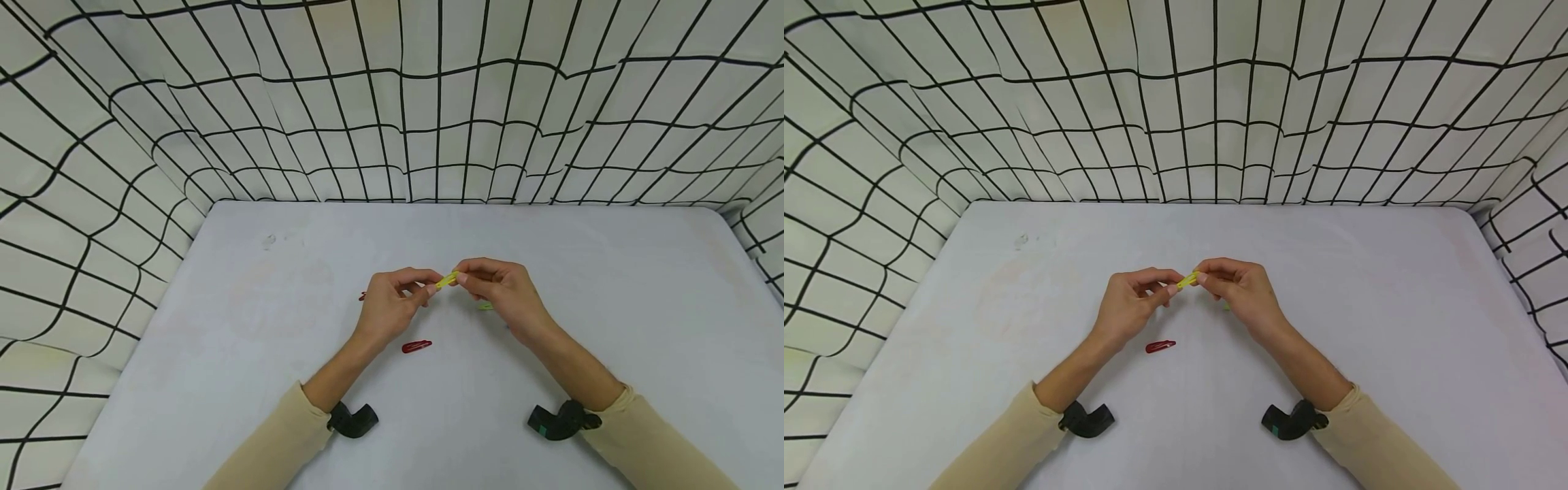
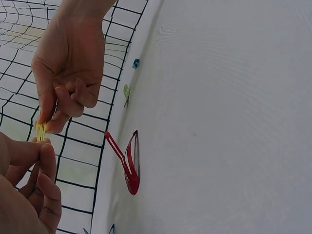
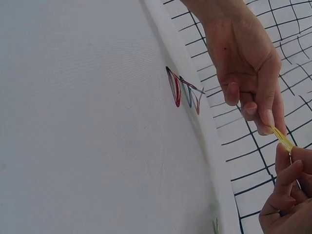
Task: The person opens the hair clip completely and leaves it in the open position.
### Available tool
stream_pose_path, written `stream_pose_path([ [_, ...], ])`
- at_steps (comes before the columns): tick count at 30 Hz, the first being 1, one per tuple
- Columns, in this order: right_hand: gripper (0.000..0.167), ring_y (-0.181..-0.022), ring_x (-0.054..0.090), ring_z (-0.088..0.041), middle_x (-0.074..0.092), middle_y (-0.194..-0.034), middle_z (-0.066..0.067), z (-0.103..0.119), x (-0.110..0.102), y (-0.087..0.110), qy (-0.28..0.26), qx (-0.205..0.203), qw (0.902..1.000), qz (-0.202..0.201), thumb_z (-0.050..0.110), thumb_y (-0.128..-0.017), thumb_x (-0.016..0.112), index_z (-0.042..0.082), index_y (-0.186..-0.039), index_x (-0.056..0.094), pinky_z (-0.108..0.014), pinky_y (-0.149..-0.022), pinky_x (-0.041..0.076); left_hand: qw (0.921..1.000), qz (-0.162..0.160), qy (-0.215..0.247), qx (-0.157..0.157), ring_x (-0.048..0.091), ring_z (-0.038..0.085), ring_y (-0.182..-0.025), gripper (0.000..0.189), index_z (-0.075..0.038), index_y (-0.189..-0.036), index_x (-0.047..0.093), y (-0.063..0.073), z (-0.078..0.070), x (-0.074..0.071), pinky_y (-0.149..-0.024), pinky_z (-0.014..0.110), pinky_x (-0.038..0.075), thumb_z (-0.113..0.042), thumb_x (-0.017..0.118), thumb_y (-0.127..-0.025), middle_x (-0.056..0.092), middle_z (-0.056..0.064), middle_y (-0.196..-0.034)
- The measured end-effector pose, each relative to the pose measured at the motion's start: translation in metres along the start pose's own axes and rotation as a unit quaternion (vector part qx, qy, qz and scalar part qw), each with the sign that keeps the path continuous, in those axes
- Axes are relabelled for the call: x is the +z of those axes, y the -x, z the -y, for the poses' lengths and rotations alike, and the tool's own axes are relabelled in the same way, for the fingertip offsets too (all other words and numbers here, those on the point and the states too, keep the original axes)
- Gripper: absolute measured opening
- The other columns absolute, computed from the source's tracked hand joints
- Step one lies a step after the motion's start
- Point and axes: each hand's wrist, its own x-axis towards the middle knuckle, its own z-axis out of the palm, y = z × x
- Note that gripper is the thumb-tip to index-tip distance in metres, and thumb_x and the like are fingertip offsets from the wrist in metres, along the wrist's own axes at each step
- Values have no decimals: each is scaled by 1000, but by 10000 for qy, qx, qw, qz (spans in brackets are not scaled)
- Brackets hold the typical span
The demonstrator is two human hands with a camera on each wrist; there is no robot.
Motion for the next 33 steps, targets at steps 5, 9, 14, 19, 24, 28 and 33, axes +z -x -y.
stream_pose_path([
  [5,23,-83,53,-14,74,-93,2,0,0,0,72,33,10000,-32,24,-98,74,8,-114,76,-29,-72,47,10000,-9,22,-12,72,36,-77,17,-13,-106,83,1,-1,0,-52,20,37,-6,75,-94,79,13,-96],
  [9,25,-90,54,-15,75,-96,8,0,-1,1,144,58,9999,-46,25,-98,74,7,-115,77,-29,-77,50,10000,-1,49,-11,72,35,-76,17,-14,-106,83,1,-2,0,-53,20,38,-5,75,-93,79,9,-96],
  [14,26,-97,56,-16,74,-101,10,0,-1,1,198,73,9998,-69,26,-98,74,7,-116,77,-31,-83,52,10000,3,47,-8,72,35,-77,17,-14,-106,83,1,-1,0,-51,21,38,-5,75,-93,79,8,-96],
  [19,27,-100,56,-18,74,-107,7,0,0,1,232,119,9996,-81,28,-98,74,9,-116,77,-33,-86,52,10000,25,39,-56,72,35,-76,18,-14,-106,83,2,-1,0,-50,21,35,-5,75,-93,79,9,-96],
  [24,26,-100,55,-18,74,-109,4,0,0,2,300,158,9993,-136,28,-98,74,10,-116,78,-32,-84,51,10000,68,27,-45,71,36,-75,18,-15,-105,83,1,0,0,-49,21,31,-5,74,-93,78,8,-97],
  [28,26,-101,55,-18,74,-110,4,0,0,2,332,186,9992,-155,28,-98,74,10,-115,78,-32,-83,50,9999,91,30,-40,71,37,-75,17,-16,-105,83,1,0,0,-49,21,30,-5,75,-93,78,6,-96],
  [33,27,-97,54,-16,73,-108,5,1,-1,2,232,239,9994,-47,28,-98,73,9,-116,78,-30,-80,48,9999,102,77,-11,71,38,-75,16,-15,-104,83,1,0,-1,-50,20,31,-6,75,-94,79,9,-96],
])
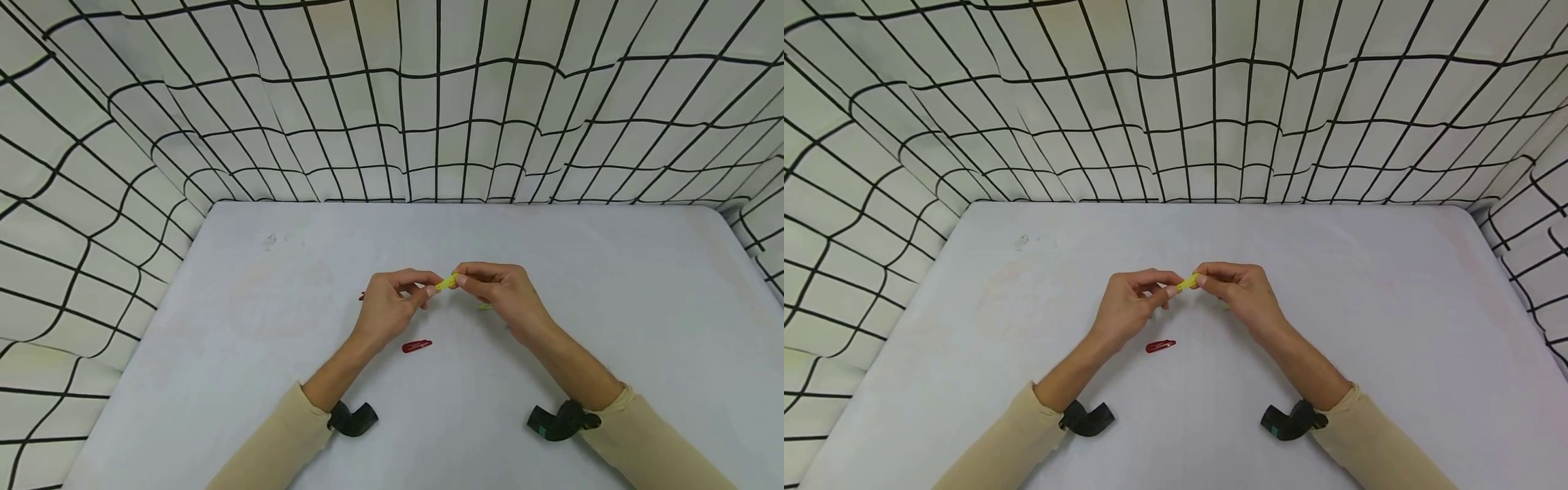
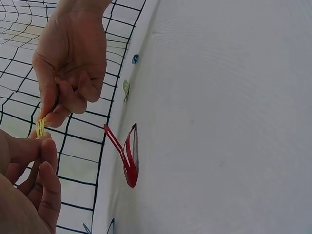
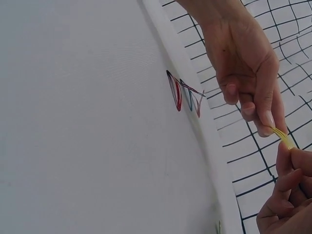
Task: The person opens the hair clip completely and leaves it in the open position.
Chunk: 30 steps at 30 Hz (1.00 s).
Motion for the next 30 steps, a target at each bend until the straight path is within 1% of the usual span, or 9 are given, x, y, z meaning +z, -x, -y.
stream_pose_path([
  [3,26,-94,53,-16,72,-109,4,1,0,-1,-30,33,10000,21,27,-99,73,9,-117,78,-29,-78,47,10000,1,11,19,71,37,-76,15,-15,-104,83,0,0,-1,-51,20,33,-7,75,-94,79,8,-97],
  [7,27,-97,54,-16,73,-112,4,1,-1,-2,-6,100,9999,5,27,-99,73,9,-118,78,-30,-81,49,10000,8,10,-32,72,36,-77,16,-16,-105,83,-1,0,-1,-52,20,33,-7,75,-94,79,6,-98],
  [11,26,-95,54,-16,72,-109,5,0,0,-2,-20,84,10000,12,27,-99,73,9,-117,77,-29,-79,48,10000,19,-18,-67,71,36,-76,16,-16,-105,82,-1,1,-1,-51,20,31,-7,75,-94,79,7,-96],
  [14,26,-92,53,-16,71,-107,5,-1,0,-3,-38,102,9999,30,26,-99,73,9,-117,77,-28,-77,48,10000,36,-37,-55,71,37,-76,16,-15,-106,82,-1,1,-2,-50,21,31,-7,74,-94,79,8,-96],
  [17,26,-92,53,-15,70,-106,6,-1,-1,-4,-46,144,9999,61,26,-99,72,9,-118,77,-28,-78,49,10000,41,-37,-64,70,37,-76,17,-15,-107,82,-2,1,-2,-51,20,31,-6,74,-94,79,12,-97],
  [23,27,-91,55,-15,75,-98,10,0,-1,-5,-82,80,9999,104,25,-99,72,7,-119,75,-28,-78,50,9999,51,-20,-93,71,38,-78,18,-14,-108,82,-3,-1,-3,-52,20,33,-7,74,-94,79,17,-98],
  [26,26,-90,55,-14,78,-98,6,0,-1,-6,-126,56,9999,102,24,-99,72,7,-118,75,-28,-78,50,9999,55,-10,-127,71,39,-79,18,-14,-109,82,-3,-2,-4,-53,20,33,-7,73,-95,78,18,-99],
  [30,24,-86,55,-14,77,-98,-2,0,0,-7,-219,8,9997,133,23,-99,72,7,-118,74,-28,-77,48,9999,36,0,-157,71,39,-80,19,-15,-110,82,-3,-2,-5,-53,20,34,-7,73,-95,79,17,-101],
])
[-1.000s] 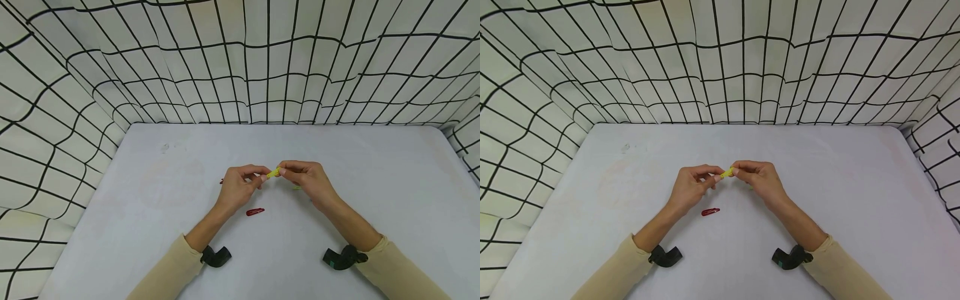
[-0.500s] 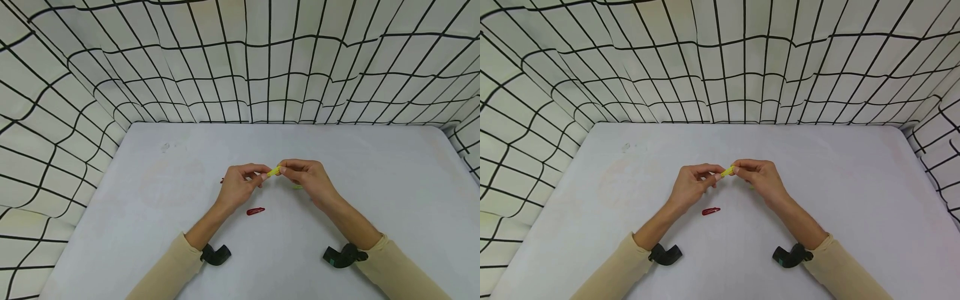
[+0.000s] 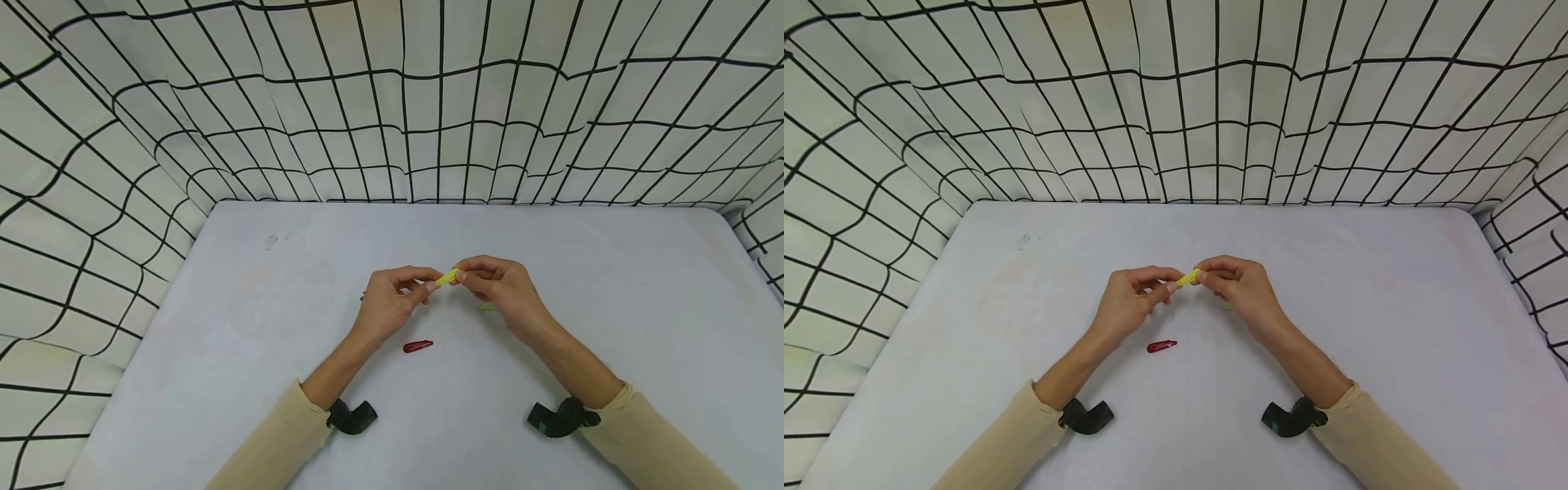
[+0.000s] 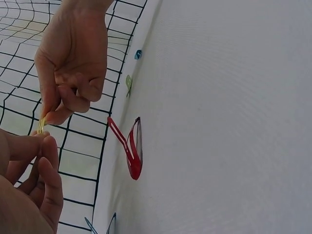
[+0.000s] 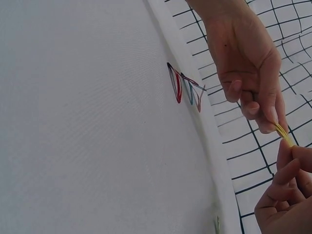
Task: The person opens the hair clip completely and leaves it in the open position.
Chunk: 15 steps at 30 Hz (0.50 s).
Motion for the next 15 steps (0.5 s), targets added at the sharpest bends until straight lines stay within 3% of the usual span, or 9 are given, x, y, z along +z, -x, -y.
stream_pose_path([
  [6,25,-81,54,-15,75,-94,-2,0,1,0,-133,-155,9998,41,20,-99,71,5,-120,72,-29,-75,46,10000,-65,24,-5,72,38,-82,18,-15,-111,82,0,1,0,-54,20,35,-10,74,-95,79,17,-102],
  [12,28,-85,58,-17,77,-97,-2,-1,1,0,-200,-284,9994,22,16,-99,71,4,-124,69,-28,-77,51,10000,-52,43,-52,74,35,-84,18,-18,-111,82,0,-1,-1,-57,20,39,-11,74,-95,80,8,-103],
  [15,26,-85,59,-17,76,-97,-3,-1,1,0,-107,-450,9989,-7,17,-99,71,5,-122,70,-28,-77,52,10000,-9,71,-47,75,36,-87,18,-19,-112,81,0,-2,-1,-57,20,38,-13,74,-96,79,11,-105],
])
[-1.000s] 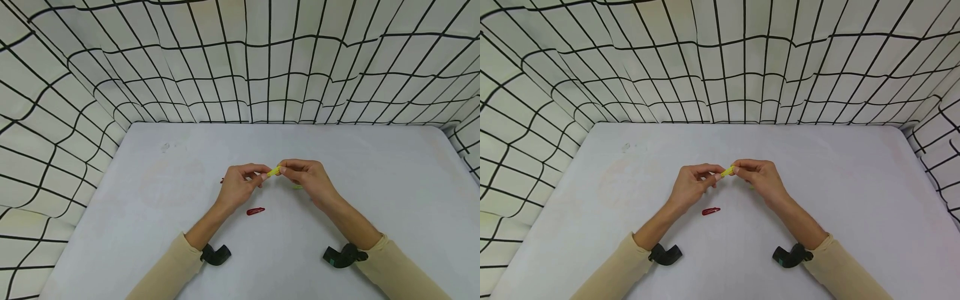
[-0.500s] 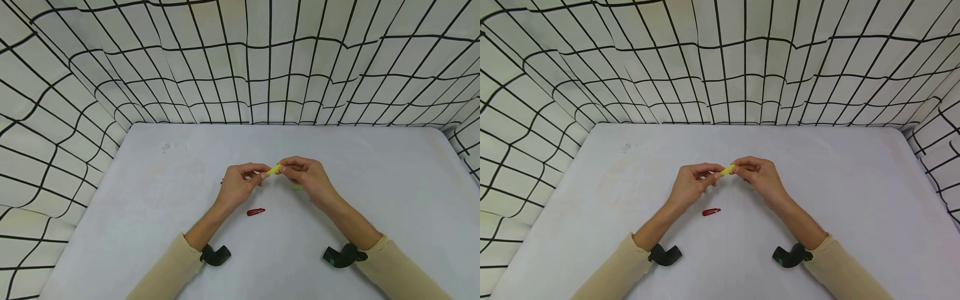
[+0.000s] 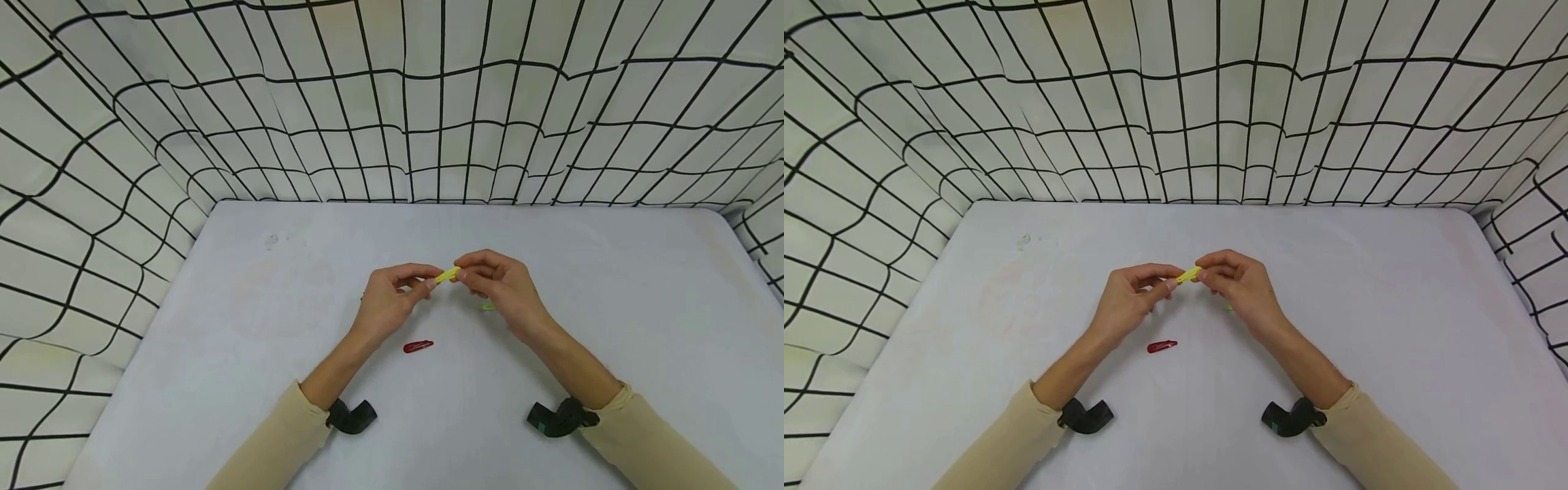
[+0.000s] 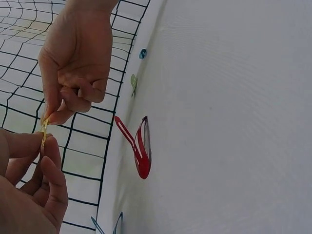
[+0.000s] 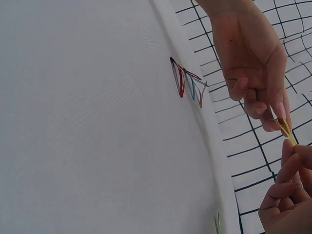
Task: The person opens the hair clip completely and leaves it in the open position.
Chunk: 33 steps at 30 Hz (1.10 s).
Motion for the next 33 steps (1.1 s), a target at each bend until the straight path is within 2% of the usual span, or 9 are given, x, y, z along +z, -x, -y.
stream_pose_path([
  [6,28,-85,63,-19,74,-102,-11,0,0,-1,328,-359,9988,-56,15,-98,73,4,-123,70,-28,-75,54,10000,48,-13,-8,75,35,-89,18,-20,-113,81,-1,-2,-1,-58,21,38,-15,74,-97,78,14,-109],
  [9,27,-87,67,-21,74,-103,-9,1,0,-2,651,-481,9966,-141,15,-96,76,7,-122,71,-26,-73,55,10000,30,-34,-20,75,34,-90,19,-21,-114,80,-2,-3,-1,-59,21,39,-16,73,-97,78,12,-109],
  [14,26,-87,69,-16,76,-104,-5,3,0,-3,1482,-825,9852,-230,14,-93,79,12,-118,73,-24,-67,53,9998,-7,-87,-165,75,32,-90,18,-22,-113,80,-3,-4,-1,-61,22,40,-18,74,-97,79,8,-107],
  [18,25,-86,68,-16,77,-102,-5,5,-2,-6,1859,-1083,9764,-202,13,-93,79,13,-117,73,-24,-73,54,9996,-9,-155,-229,75,31,-91,18,-22,-114,80,-4,-5,0,-62,23,42,-20,74,-98,78,4,-105],
  [22,24,-87,68,-17,77,-99,-5,5,-3,-8,2070,-1123,9717,-181,13,-92,80,13,-116,74,-24,-77,54,9993,33,-215,-297,75,31,-92,18,-21,-115,80,-6,-5,0,-62,24,44,-21,73,-98,78,3,-107],
  [29,22,-89,67,-19,77,-96,-6,5,-3,-10,2425,-1147,9630,-257,15,-92,80,13,-114,76,-33,-82,54,9985,105,-456,-276,73,32,-93,21,-18,-119,78,-9,-6,1,-62,24,44,-24,71,-100,78,12,-106],
  [33,20,-88,66,-18,76,-94,-5,4,-4,-12,2523,-1226,9594,-287,16,-92,80,12,-111,76,-31,-81,52,9965,101,-790,-265,73,25,-94,21,-19,-119,79,-12,-7,3,-62,24,45,-21,73,-98,79,6,-106],
])
